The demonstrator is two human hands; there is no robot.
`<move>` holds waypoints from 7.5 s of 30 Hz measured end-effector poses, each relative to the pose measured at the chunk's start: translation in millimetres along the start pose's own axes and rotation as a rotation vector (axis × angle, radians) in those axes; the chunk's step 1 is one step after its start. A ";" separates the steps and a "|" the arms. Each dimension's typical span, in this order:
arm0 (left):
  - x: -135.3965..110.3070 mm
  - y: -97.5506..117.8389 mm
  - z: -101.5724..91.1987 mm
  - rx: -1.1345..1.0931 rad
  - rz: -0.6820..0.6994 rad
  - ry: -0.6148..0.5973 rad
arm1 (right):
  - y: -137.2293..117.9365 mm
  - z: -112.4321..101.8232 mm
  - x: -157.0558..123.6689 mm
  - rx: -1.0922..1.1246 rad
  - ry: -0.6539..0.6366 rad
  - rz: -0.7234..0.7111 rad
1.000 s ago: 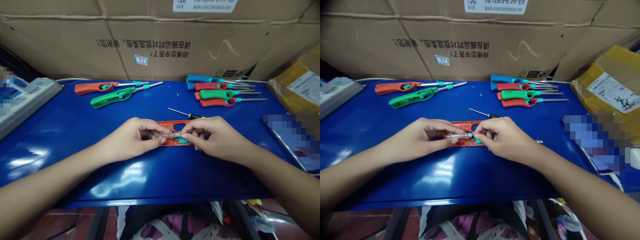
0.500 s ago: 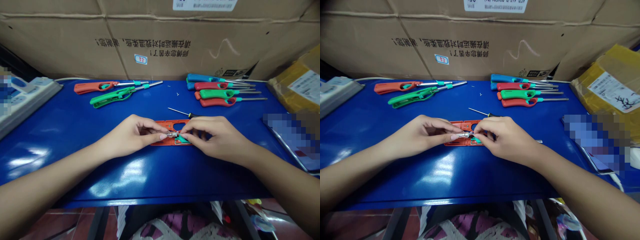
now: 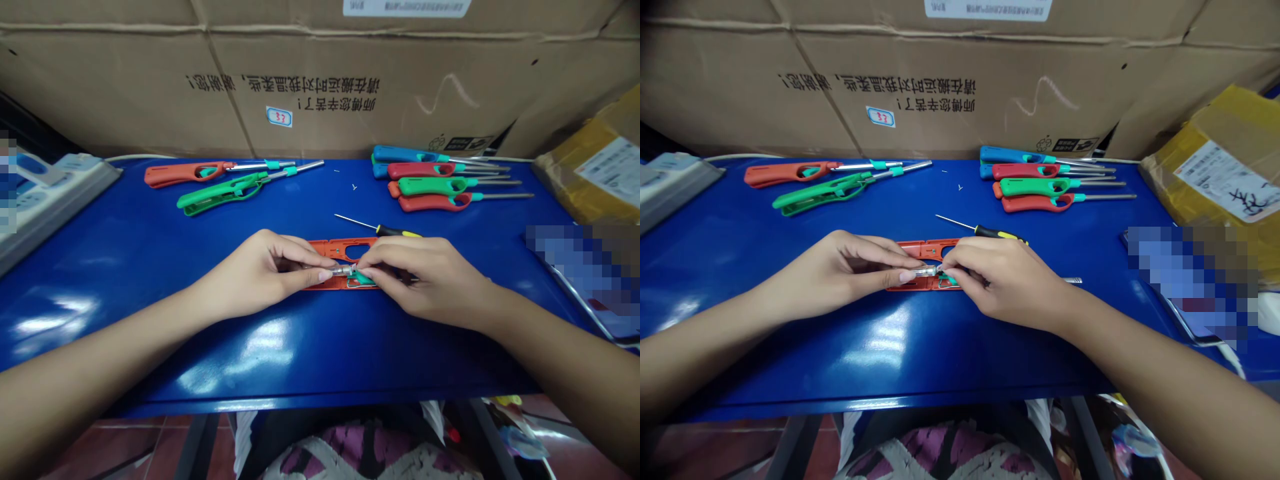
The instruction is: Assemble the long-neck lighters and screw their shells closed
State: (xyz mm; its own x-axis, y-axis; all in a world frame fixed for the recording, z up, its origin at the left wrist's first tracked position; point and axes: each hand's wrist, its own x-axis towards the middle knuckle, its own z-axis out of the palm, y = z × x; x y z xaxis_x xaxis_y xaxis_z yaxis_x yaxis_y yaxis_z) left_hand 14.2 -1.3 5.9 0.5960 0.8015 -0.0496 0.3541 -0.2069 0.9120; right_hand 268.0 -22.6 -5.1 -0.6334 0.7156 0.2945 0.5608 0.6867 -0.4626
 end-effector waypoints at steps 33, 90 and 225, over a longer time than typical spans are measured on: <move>0.7 -4.2 0.8 -0.025 -0.019 0.020 | 1.0 7.9 -0.6 0.019 0.119 -0.024; -3.7 2.1 -2.8 0.257 0.055 0.057 | -2.0 7.6 2.0 -0.009 0.042 0.100; -6.3 -7.5 -11.8 0.928 0.357 -0.066 | 13.8 -16.4 0.5 -0.243 -0.211 -0.016</move>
State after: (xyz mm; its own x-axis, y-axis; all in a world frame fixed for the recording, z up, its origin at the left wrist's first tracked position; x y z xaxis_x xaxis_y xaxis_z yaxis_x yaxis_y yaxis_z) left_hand -0.7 1.8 4.2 0.8060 0.5801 0.1173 0.5531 -0.8088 0.1996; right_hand 284.2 -10.6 2.4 -0.7251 0.6800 0.1087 0.6449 0.7259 -0.2392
